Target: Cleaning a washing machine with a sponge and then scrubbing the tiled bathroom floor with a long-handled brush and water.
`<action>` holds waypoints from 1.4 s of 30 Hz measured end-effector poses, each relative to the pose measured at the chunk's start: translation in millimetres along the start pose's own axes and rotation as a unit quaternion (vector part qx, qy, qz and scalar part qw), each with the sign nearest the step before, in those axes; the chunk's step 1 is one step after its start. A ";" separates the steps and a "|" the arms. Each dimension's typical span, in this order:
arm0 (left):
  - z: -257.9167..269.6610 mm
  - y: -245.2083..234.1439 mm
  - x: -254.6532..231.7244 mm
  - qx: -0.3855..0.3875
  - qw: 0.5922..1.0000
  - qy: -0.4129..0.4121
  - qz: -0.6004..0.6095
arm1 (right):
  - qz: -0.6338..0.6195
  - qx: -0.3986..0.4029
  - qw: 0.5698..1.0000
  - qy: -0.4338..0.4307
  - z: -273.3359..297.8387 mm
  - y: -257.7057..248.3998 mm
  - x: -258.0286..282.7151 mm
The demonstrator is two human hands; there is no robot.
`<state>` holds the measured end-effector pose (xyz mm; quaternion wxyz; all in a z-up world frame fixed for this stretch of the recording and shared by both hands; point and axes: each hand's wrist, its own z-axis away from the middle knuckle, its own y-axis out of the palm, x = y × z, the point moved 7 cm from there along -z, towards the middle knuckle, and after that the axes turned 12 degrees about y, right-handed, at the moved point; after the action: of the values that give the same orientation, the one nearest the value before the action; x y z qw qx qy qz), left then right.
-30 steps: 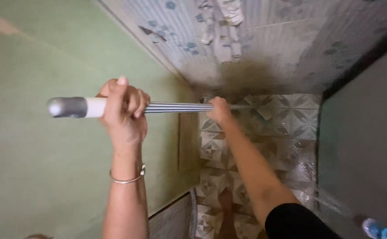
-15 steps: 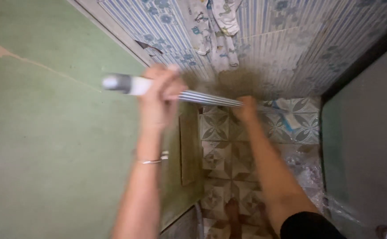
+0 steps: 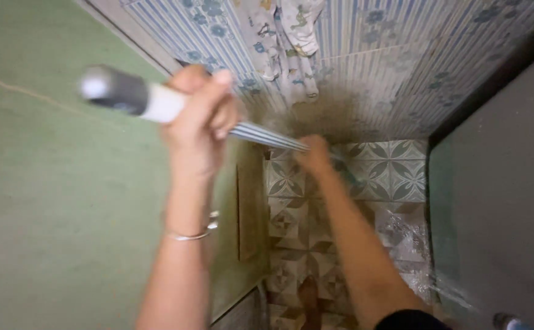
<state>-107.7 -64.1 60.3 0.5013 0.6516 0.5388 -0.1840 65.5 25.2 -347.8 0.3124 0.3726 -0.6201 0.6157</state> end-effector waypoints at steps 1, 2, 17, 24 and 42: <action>0.9 14.5 16.3 0.010 0.999 -0.020 0.038 | -0.003 -0.132 0.987 -0.087 7.8 -29.9 -24.3; 6.7 21.0 33.9 0.012 0.999 -0.023 0.044 | 0.002 -0.135 0.987 -0.085 0.6 -56.8 -39.8; 17.5 -166.8 -44.8 -0.101 0.994 -0.040 -0.022 | 0.143 0.089 0.984 -0.055 17.0 148.4 38.2; 53.0 -175.1 -115.1 -0.252 0.947 0.058 -0.192 | 0.051 0.182 0.979 -0.071 40.8 194.5 117.4; 77.5 -91.0 -132.8 -0.066 0.992 0.047 -0.097 | 0.017 0.294 0.955 0.032 117.8 138.1 85.2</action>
<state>-211.8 -206.4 89.2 0.4973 0.5696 0.6333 -0.1652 -88.0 -103.8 -354.6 0.1979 0.4173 -0.4077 0.7877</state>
